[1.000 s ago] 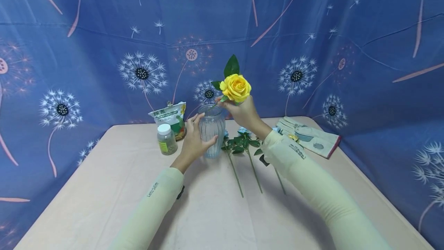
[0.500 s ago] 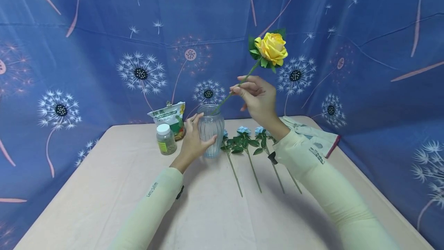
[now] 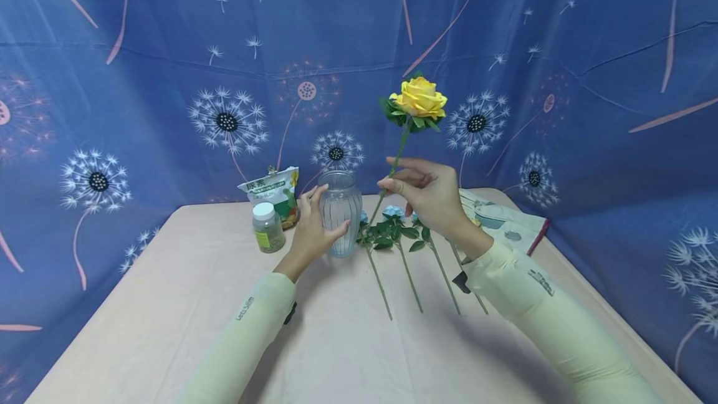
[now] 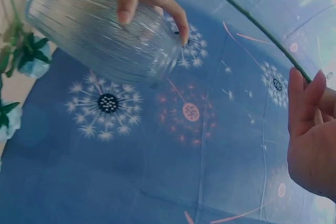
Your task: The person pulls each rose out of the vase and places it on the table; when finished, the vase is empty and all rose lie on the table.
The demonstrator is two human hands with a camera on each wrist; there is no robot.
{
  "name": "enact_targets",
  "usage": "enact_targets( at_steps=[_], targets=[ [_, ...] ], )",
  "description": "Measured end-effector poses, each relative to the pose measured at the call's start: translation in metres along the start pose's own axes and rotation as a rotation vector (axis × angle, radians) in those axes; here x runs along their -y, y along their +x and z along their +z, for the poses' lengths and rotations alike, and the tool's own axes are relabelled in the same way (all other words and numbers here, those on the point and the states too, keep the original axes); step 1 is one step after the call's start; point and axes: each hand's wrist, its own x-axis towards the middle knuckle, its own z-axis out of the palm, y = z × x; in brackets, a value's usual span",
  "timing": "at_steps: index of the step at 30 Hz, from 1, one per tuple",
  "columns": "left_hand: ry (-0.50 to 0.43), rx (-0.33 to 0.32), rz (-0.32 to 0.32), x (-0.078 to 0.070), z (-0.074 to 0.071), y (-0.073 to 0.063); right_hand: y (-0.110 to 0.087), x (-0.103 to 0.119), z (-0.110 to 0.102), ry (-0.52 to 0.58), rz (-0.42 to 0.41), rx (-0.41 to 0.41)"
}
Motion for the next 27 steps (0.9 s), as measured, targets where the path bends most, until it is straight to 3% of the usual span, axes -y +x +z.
enact_targets(
  at_steps=[10, 19, 27],
  targets=[
    [-0.009, -0.003, 0.008, -0.002, 0.000, -0.001, -0.042, -0.008, -0.008, -0.014, 0.361, 0.213],
    [-0.002, 0.005, -0.012, -0.001, -0.004, -0.004, -0.079, -0.033, -0.003, 0.033, 0.524, 0.378],
    [-0.005, 0.023, -0.012, -0.001, -0.004, -0.001, -0.092, -0.043, 0.006, 0.044, 0.652, 0.484]
  ],
)
